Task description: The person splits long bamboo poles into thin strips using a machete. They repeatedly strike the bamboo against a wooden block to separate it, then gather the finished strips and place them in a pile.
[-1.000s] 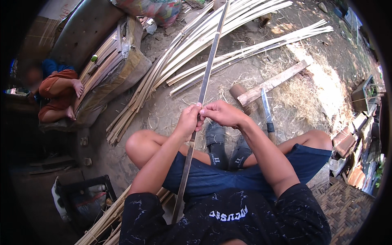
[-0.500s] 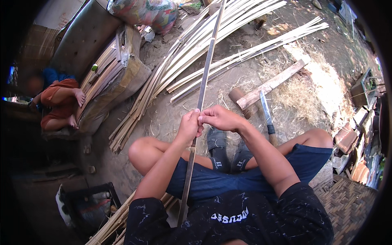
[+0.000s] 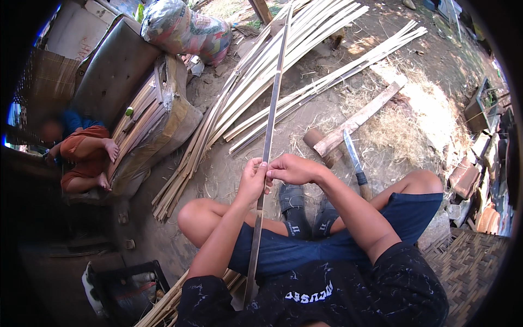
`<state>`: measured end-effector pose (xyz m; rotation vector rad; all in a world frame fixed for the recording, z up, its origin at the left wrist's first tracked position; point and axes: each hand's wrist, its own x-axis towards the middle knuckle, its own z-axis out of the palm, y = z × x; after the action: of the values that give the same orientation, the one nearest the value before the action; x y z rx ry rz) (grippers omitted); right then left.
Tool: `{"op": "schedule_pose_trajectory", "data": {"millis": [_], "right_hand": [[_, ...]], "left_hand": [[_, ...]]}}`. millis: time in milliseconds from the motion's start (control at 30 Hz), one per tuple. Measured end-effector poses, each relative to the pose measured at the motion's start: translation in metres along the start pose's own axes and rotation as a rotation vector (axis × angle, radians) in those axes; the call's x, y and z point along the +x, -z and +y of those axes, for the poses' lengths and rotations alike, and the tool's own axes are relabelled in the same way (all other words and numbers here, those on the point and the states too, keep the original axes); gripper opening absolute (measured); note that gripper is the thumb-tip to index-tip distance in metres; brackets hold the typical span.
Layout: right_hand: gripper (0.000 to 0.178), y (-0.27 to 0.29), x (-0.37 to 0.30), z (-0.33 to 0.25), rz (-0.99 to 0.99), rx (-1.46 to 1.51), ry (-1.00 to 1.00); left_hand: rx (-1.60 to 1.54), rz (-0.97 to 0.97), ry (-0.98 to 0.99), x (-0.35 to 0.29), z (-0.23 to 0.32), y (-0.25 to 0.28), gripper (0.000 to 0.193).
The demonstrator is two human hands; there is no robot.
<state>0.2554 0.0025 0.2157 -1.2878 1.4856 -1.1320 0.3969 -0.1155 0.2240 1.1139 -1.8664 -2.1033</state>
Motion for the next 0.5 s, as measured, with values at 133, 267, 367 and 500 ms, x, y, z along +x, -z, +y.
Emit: {"op": "schedule_pose_trajectory", "data": {"millis": [133,267,367,500], "right_hand": [[0.023,-0.001,-0.001,-0.011,0.101,-0.233,0.091],[0.021,-0.004,-0.001,-0.007,0.211,-0.359,0.217],[0.025,-0.022,0.005,-0.005,0.313,-0.284,0.285],[0.027,-0.029,0.006,-0.006,0.422,-0.155,0.194]], "left_hand": [[0.081,-0.155,0.026,0.020,0.019,0.023,0.026],[0.366,-0.141,-0.048,0.063,0.052,0.014,0.050],[0.708,-0.075,-0.463,0.109,0.064,0.005,0.057],[0.806,0.056,-0.397,0.132,0.058,-0.009,0.045]]}}
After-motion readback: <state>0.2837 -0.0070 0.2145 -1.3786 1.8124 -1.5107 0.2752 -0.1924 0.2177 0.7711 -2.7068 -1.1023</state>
